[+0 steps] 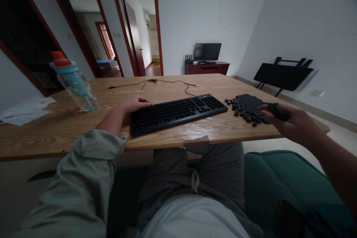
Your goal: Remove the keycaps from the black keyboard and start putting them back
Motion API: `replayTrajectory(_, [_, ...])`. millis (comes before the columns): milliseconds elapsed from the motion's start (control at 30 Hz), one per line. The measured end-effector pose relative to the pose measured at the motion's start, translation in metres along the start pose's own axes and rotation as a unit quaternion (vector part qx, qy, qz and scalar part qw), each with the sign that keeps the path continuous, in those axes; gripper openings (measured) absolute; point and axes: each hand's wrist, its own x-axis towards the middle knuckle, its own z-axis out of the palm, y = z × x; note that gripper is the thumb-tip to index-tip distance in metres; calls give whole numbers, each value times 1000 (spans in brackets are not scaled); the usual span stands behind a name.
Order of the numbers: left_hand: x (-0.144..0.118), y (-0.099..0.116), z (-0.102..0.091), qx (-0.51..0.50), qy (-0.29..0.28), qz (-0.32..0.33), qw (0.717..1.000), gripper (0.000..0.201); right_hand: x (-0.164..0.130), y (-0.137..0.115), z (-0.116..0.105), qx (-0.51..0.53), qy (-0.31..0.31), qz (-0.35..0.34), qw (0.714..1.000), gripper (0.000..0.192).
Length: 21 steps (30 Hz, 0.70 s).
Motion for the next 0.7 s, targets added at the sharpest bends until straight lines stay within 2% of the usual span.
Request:
replayTrajectory(100, [-1, 2, 0, 2, 0, 4, 1000, 55, -12, 25, 6, -87, -109, -28, 990, 45])
replayTrajectory(200, [-1, 1, 0, -1, 1, 5, 1000, 55, -22, 47, 15, -134, -134, -62, 980, 51])
replayTrajectory(300, [0, 0, -1, -3, 1, 12, 1000, 53, -29, 58, 20, -156, -133, -69, 976, 53])
replayTrajectory(700, [-4, 8, 0, 12, 2, -8, 1000, 51, -52, 62, 18, -145, -56, -75, 985, 50])
